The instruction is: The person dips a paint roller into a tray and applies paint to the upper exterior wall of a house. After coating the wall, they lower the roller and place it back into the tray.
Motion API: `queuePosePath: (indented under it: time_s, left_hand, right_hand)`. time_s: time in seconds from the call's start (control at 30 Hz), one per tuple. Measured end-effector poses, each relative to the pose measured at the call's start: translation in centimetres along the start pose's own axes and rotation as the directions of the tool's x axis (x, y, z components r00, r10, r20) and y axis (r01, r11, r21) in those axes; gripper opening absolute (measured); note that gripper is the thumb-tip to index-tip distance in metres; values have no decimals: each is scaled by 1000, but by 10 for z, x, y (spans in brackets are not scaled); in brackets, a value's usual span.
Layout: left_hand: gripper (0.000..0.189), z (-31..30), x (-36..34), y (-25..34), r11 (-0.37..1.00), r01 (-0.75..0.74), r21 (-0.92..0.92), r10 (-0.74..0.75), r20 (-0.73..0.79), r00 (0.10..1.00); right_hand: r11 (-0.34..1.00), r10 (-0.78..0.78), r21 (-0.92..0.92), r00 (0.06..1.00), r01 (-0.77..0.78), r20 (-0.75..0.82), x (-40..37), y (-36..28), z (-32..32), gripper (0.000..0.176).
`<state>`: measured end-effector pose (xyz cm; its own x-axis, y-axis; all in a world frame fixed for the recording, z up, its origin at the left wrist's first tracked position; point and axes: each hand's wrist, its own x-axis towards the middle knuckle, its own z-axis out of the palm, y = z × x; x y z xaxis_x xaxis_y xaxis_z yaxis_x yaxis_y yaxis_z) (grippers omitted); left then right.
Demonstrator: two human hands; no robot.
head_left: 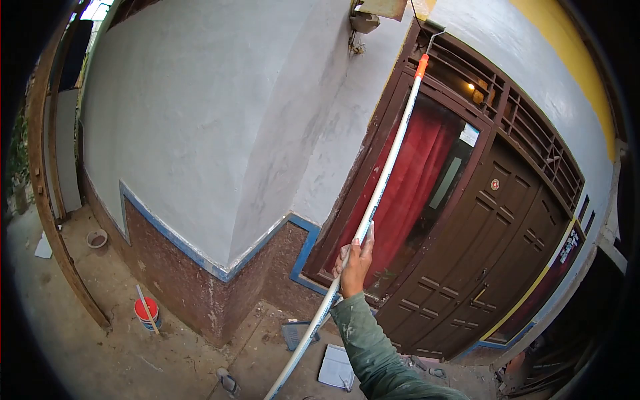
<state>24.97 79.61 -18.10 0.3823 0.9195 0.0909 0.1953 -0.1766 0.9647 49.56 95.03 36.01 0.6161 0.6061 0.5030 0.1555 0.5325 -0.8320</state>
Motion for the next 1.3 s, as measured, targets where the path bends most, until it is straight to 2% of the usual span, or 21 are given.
queuePosePath:
  time_s: [0.23,0.3,0.33,0.4,0.43,0.53,0.6,0.63,0.67,0.7,0.73,0.77,0.8,0.83,0.9,0.93,1.0,1.13,1.23,1.3]
  left_hand:
    - [40,12,1,-11,999,28,-22,-27,43,999]
    - [43,11,14,5,987,-104,125,93,91,992]
    - [43,0,20,39,986,-106,126,96,90,991]
    - [42,-24,27,113,998,-51,-36,52,31,998]
    - [42,-28,34,132,998,-55,-35,56,30,998]
    - [43,-33,52,176,999,8,51,-11,67,998]
    - [41,-29,63,197,994,-111,-19,108,-122,987]
    - [41,-23,72,189,993,-115,-17,112,-125,986]
    - [40,-12,86,177,969,-1,247,18,-65,998]
    - [39,-6,95,170,863,95,497,-90,-34,995]
    - [39,-4,100,175,862,92,498,-85,-36,996]
    - [38,-3,108,192,900,-230,370,320,-205,925]
    - [37,-4,115,208,781,-550,297,624,-405,668]
    - [37,-8,120,225,777,-554,300,629,-404,664]
    - [38,-26,121,264,910,-398,115,414,-210,886]
    - [38,-37,120,289,907,-404,117,420,-208,883]
    - [48,-58,119,334,984,-169,-63,165,-57,985]
    - [46,-50,143,356,983,-173,-69,168,-72,983]
    - [45,-44,153,368,962,-210,-175,191,-122,974]
    - [44,-58,149,396,945,-314,-93,305,-100,947]
  right_hand:
    - [998,-63,16,997,63,51,38,-29,6,57]
    - [997,-74,0,996,74,56,57,-42,8,56]
    - [995,-97,14,993,96,66,67,-48,10,56]
    - [989,-146,37,984,143,100,86,-55,9,55]
    - [988,-150,39,984,147,100,93,-58,11,55]
    - [981,-173,106,975,159,137,99,-66,15,56]
    - [982,-179,89,975,168,129,85,-71,22,56]
    - [982,-183,70,976,175,121,78,-71,24,56]
    - [978,-201,81,972,192,121,73,-68,24,57]
    - [977,-205,84,971,196,121,66,-67,25,57]
    - [979,-192,91,974,181,124,57,-67,26,58]
    - [981,-178,99,976,166,126,49,-66,26,58]
    - [980,-183,106,973,170,137,46,-61,24,59]
    - [978,-189,110,973,175,135,37,-61,25,59]
    - [984,-136,131,983,120,122,17,-63,27,60]
    - [985,-125,134,983,107,136,11,-59,25,60]
    - [985,-128,134,980,108,149,-2,-55,26,60]
    - [978,-150,168,979,125,142,-5,-68,30,59]
    - [973,-191,158,971,168,145,22,-88,31,59]
    - [967,-225,152,963,202,147,40,-102,34,57]
